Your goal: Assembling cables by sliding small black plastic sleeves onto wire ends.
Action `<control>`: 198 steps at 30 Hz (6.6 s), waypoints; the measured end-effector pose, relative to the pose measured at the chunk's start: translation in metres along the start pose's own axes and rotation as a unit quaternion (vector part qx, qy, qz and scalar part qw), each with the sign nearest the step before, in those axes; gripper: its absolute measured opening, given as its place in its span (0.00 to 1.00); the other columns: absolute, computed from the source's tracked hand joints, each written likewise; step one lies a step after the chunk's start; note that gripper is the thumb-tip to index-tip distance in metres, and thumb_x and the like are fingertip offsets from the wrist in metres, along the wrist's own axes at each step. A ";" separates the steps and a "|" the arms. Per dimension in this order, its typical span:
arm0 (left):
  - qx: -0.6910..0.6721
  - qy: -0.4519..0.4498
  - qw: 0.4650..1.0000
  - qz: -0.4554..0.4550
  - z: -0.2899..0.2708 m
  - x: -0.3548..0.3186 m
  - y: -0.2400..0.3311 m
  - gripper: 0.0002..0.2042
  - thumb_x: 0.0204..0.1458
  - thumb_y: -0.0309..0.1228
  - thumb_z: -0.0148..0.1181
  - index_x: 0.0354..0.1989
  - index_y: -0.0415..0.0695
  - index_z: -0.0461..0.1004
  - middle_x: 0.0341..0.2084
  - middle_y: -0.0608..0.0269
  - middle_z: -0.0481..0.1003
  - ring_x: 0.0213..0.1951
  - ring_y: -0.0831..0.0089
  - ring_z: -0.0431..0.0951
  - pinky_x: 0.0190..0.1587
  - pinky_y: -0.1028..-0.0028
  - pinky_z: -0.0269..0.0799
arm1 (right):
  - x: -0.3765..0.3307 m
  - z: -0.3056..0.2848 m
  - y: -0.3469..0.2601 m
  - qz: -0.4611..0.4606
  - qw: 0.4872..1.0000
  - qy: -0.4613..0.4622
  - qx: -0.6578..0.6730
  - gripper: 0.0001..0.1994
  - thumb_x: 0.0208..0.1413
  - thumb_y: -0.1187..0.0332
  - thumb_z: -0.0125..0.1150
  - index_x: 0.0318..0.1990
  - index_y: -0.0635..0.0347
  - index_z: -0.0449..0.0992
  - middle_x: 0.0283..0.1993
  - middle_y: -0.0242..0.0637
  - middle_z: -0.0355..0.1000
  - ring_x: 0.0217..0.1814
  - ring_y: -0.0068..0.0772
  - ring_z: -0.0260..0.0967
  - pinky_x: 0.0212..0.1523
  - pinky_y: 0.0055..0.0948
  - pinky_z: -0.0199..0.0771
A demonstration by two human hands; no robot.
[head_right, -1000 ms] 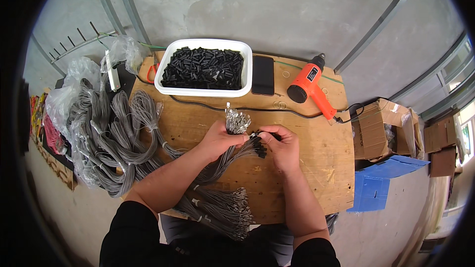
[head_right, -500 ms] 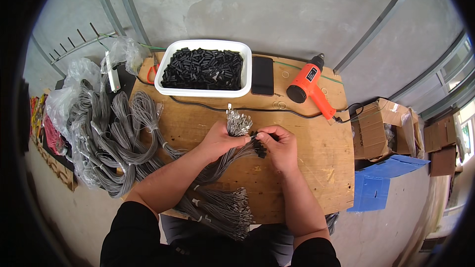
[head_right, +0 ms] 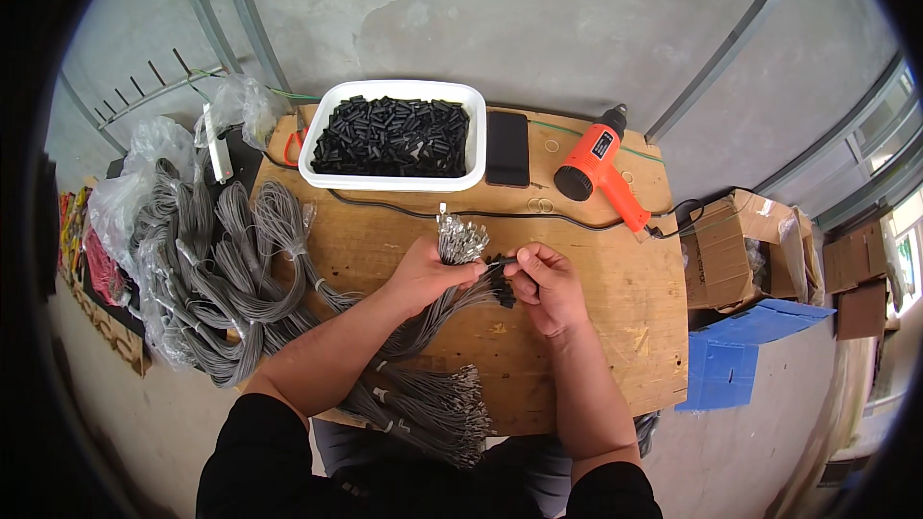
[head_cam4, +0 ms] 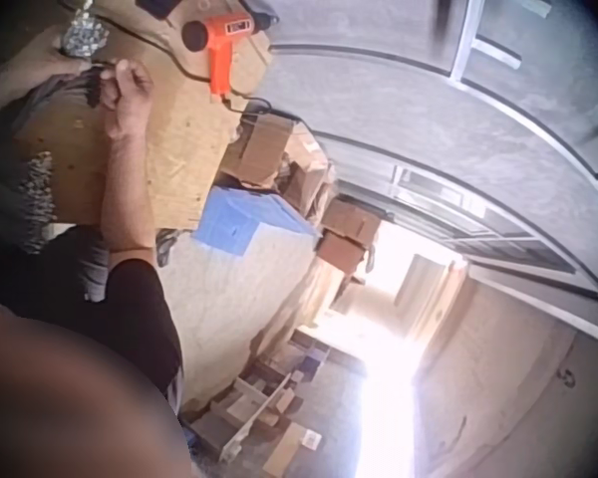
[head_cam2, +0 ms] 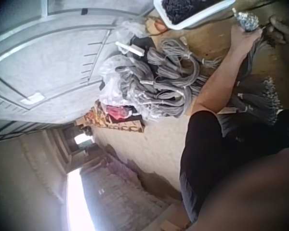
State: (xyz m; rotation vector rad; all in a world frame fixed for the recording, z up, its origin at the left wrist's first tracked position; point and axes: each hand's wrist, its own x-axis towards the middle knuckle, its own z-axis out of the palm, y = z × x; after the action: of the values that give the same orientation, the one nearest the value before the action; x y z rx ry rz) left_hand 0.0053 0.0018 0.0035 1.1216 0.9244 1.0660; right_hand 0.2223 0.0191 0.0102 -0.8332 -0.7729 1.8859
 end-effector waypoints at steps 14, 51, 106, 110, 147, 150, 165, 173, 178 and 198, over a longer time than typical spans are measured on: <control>-0.059 -0.012 0.998 -0.027 0.004 0.000 0.000 0.04 0.55 0.23 0.66 0.31 0.39 0.76 0.24 0.68 0.75 0.26 0.81 0.72 0.31 0.78 0.68 | -0.004 0.004 -0.005 0.043 0.999 -0.014 0.020 0.07 0.63 0.70 0.61 0.42 0.66 0.77 0.31 0.35 0.77 0.20 0.13 0.53 0.20 0.15 0.52; 0.022 -0.084 0.994 -0.069 0.008 -0.003 -0.002 0.08 0.62 0.25 0.57 0.46 0.36 0.77 0.32 0.60 0.80 0.30 0.74 0.80 0.33 0.75 0.78 | -0.009 0.006 -0.001 -0.104 0.982 -0.088 -0.131 0.10 0.64 0.72 0.59 0.49 0.67 0.77 0.35 0.31 0.76 0.36 0.18 0.71 0.39 0.20 0.73; -0.096 0.011 0.993 -0.066 0.000 0.000 0.003 0.04 0.55 0.24 0.63 0.35 0.37 0.76 0.26 0.62 0.76 0.26 0.74 0.75 0.30 0.74 0.71 | -0.004 0.012 0.001 -0.035 0.993 0.056 -0.094 0.06 0.60 0.74 0.63 0.43 0.63 0.80 0.34 0.32 0.78 0.23 0.11 0.58 0.21 0.14 0.51; -0.114 0.003 0.991 -0.069 0.000 0.000 0.001 0.05 0.55 0.25 0.64 0.36 0.37 0.77 0.26 0.63 0.76 0.27 0.76 0.75 0.30 0.75 0.71 | -0.004 0.010 0.004 -0.064 0.992 0.041 -0.105 0.06 0.58 0.77 0.64 0.43 0.61 0.79 0.36 0.32 0.79 0.24 0.09 0.60 0.23 0.13 0.53; -0.067 -0.028 0.996 -0.054 0.002 -0.001 0.007 0.04 0.56 0.25 0.63 0.32 0.38 0.76 0.23 0.66 0.74 0.24 0.79 0.72 0.27 0.77 0.67 | -0.005 0.010 0.011 -0.138 0.978 0.028 -0.157 0.06 0.58 0.77 0.65 0.43 0.65 0.81 0.32 0.27 0.76 0.27 0.10 0.63 0.26 0.13 0.59; -0.068 -0.018 0.996 -0.057 0.003 -0.001 0.006 0.04 0.56 0.25 0.64 0.33 0.38 0.76 0.24 0.65 0.76 0.25 0.79 0.73 0.29 0.77 0.69 | -0.005 0.011 0.009 -0.142 0.979 0.032 -0.144 0.06 0.58 0.78 0.65 0.42 0.66 0.81 0.34 0.28 0.77 0.28 0.11 0.64 0.26 0.13 0.60; -0.049 -0.005 0.998 -0.049 0.003 0.000 0.002 0.05 0.56 0.25 0.64 0.32 0.37 0.76 0.24 0.64 0.76 0.26 0.79 0.74 0.29 0.77 0.71 | -0.003 0.001 -0.002 0.002 1.000 0.005 0.007 0.09 0.63 0.67 0.61 0.41 0.66 0.77 0.31 0.35 0.77 0.21 0.15 0.56 0.19 0.15 0.50; -0.049 -0.016 0.998 -0.044 0.001 0.001 -0.002 0.04 0.56 0.25 0.64 0.32 0.37 0.77 0.24 0.64 0.77 0.26 0.79 0.75 0.30 0.77 0.71 | -0.001 0.004 0.004 0.004 1.000 -0.006 -0.021 0.08 0.63 0.69 0.62 0.41 0.65 0.77 0.31 0.34 0.76 0.21 0.14 0.55 0.19 0.15 0.50; -0.044 -0.014 0.998 -0.046 0.002 0.002 -0.004 0.04 0.56 0.25 0.64 0.34 0.37 0.78 0.25 0.64 0.77 0.27 0.79 0.75 0.31 0.78 0.73 | -0.002 0.005 0.004 -0.004 0.999 -0.005 -0.034 0.07 0.63 0.69 0.62 0.40 0.65 0.77 0.31 0.34 0.76 0.21 0.14 0.55 0.20 0.15 0.50; -0.012 0.008 1.000 -0.017 0.003 0.000 -0.002 0.12 0.52 0.23 0.69 0.44 0.36 0.79 0.38 0.65 0.81 0.40 0.80 0.79 0.45 0.76 0.75 | -0.001 0.005 0.001 -0.093 0.990 0.065 -0.084 0.06 0.60 0.71 0.65 0.42 0.61 0.80 0.30 0.26 0.74 0.23 0.11 0.56 0.23 0.13 0.53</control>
State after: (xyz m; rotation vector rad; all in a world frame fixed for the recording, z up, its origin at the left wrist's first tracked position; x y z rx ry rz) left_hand 0.0088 0.0004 0.0023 1.0747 0.9376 1.0566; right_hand 0.2183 0.0169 0.0119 -0.9449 -0.9052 1.6029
